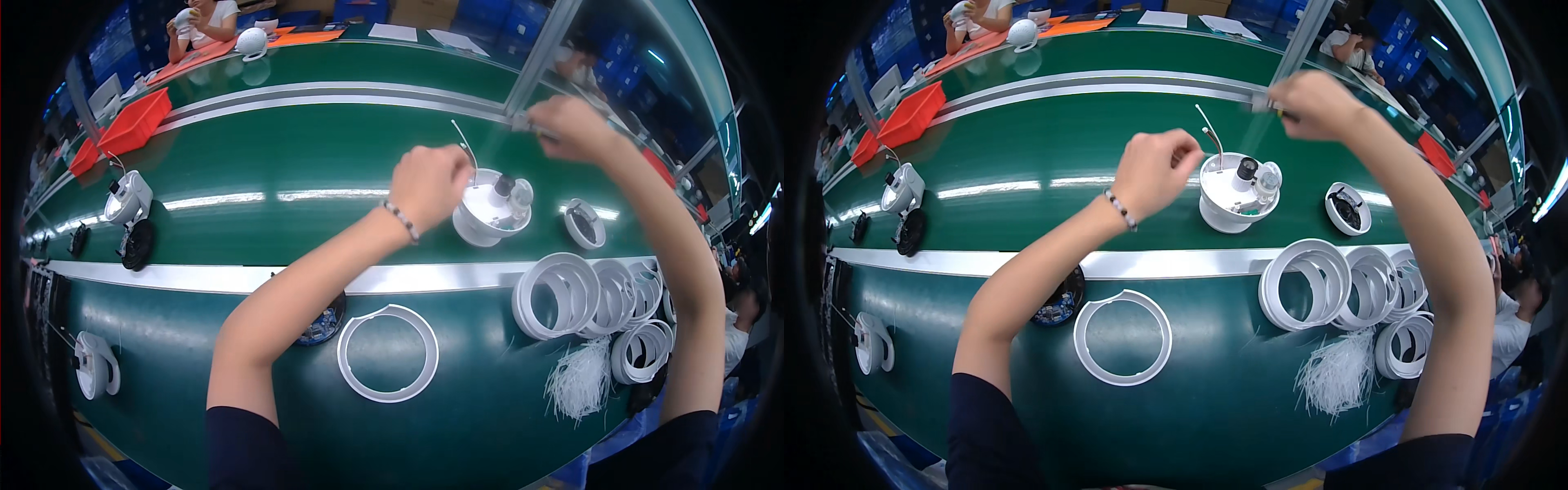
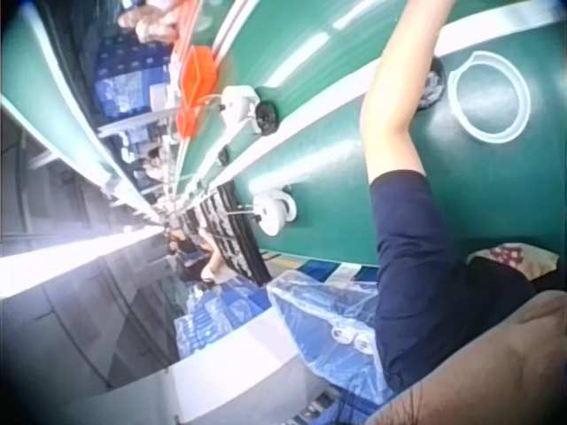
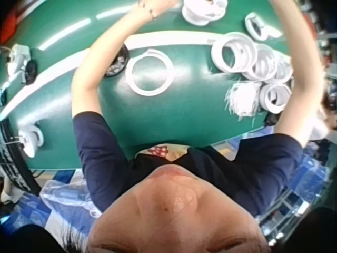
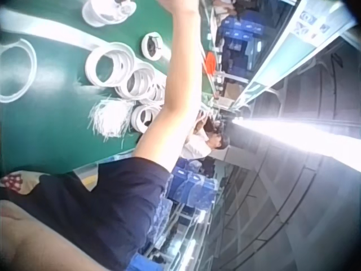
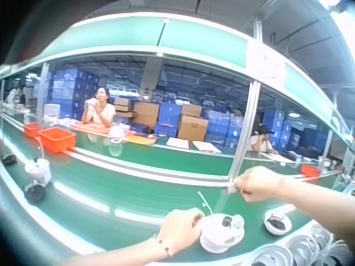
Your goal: The recorder is assembling security camera housings and internal components on a production line.
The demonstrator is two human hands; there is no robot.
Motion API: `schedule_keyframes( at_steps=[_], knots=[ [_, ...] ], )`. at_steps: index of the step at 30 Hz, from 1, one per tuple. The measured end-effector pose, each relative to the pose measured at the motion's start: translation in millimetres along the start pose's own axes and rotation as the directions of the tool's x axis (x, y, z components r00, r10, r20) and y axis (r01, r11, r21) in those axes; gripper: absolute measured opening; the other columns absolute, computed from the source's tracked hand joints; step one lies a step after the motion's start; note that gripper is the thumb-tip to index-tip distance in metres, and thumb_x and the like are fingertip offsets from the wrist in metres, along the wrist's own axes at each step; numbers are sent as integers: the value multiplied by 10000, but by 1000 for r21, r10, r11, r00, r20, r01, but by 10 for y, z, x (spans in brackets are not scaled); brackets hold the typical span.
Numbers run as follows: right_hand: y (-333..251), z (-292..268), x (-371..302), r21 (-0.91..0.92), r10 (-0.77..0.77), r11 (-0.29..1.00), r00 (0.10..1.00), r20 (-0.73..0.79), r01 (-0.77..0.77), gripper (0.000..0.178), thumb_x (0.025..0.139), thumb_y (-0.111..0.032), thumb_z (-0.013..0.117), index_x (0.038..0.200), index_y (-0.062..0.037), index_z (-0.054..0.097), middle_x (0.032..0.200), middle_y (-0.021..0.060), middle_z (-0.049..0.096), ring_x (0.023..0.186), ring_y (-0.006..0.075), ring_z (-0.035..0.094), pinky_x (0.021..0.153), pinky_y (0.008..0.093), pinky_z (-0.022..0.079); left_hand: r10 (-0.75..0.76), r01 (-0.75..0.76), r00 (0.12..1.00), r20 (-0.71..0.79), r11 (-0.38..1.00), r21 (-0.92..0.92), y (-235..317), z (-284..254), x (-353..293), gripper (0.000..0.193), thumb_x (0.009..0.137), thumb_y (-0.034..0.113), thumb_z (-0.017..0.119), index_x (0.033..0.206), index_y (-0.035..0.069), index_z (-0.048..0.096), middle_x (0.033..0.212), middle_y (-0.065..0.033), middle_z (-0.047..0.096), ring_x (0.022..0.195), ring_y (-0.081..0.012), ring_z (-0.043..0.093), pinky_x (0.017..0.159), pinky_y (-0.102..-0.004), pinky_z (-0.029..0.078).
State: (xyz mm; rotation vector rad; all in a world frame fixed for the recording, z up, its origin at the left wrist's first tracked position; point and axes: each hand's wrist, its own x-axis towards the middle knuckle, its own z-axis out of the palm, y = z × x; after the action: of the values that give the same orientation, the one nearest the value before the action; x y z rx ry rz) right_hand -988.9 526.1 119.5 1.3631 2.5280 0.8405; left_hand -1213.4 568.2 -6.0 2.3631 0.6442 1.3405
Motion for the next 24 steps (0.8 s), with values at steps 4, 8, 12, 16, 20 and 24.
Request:
schedule_keyframes(
  at_steps=[4, 8, 12, 16, 20, 24],
  knots=[
    [-95, -456, -295, 308, 298, 940, 800, -521, -149, 375, 677, -68, 650, 1039, -20, 566, 852, 116, 620, 680, 169, 576, 645, 262, 481, 297, -231, 898, 324, 946, -227, 637, 204, -378, 184, 732, 39, 534, 903, 3, 591, 665, -152, 610, 587, -300, 594, 561, -359, 476],
    [-912, -807, -648, 268, 200, 962, 806, -557, -53, 464, 606, -16, 638, 1064, -9, 564, 869, 110, 619, 746, 200, 606, 691, 285, 484, 248, 43, 607, 755, 938, -343, 894, -174, -581, 765, 609, -151, 439, 1313, -74, 150, 1298, -273, 293, 1203, -352, 327, 993, -354, 304],
    [-1992, -569, -1304, 670, 148, 735, 989, -13, -101, 539, 522, -89, 678, 1029, -10, 515, 896, 112, 582, 705, 249, 569, 630, 343, 456, 112, -108, 855, 506, 993, -37, 286, -622, -669, 482, 703, -79, 467, 1177, 7, 457, 1169, -191, 495, 1094, -330, 465, 952, -376, 363],
    [-2612, -58, -1770, 814, -3, 574, 994, 108, -87, 439, 606, -153, 633, 990, 36, 532, 934, 125, 563, 712, 242, 541, 669, 325, 462, -346, 168, 890, 295, 854, 493, -184, -1054, -1046, 455, 779, 170, 574, 1182, -2, 453, 1119, -195, 538, 1058, -316, 507, 893, -351, 394],
    [-2726, 34, -1811, 819, 57, 560, 992, 116, -128, 457, 593, -194, 660, 965, 47, 548, 1016, 140, 533, 823, 247, 524, 724, 323, 465, -622, 491, 760, 188, 740, 460, -215, -1133, -1396, 592, 738, 244, 626, 1209, -31, 396, 1026, -213, 574, 958, -334, 557, 834, -343, 431],
    [-2588, 154, -1516, 815, 237, 563, 972, 1, -138, 710, 579, -388, 735, 1075, 56, 488, 1215, 190, 424, 1066, 365, 422, 892, 421, 375, -668, 628, 741, 67, 725, 283, -165, -1034, -1621, 574, 724, 118, 622, 1230, 22, 369, 892, -160, 616, 835, -268, 604, 746, -326, 467]
  ],
)
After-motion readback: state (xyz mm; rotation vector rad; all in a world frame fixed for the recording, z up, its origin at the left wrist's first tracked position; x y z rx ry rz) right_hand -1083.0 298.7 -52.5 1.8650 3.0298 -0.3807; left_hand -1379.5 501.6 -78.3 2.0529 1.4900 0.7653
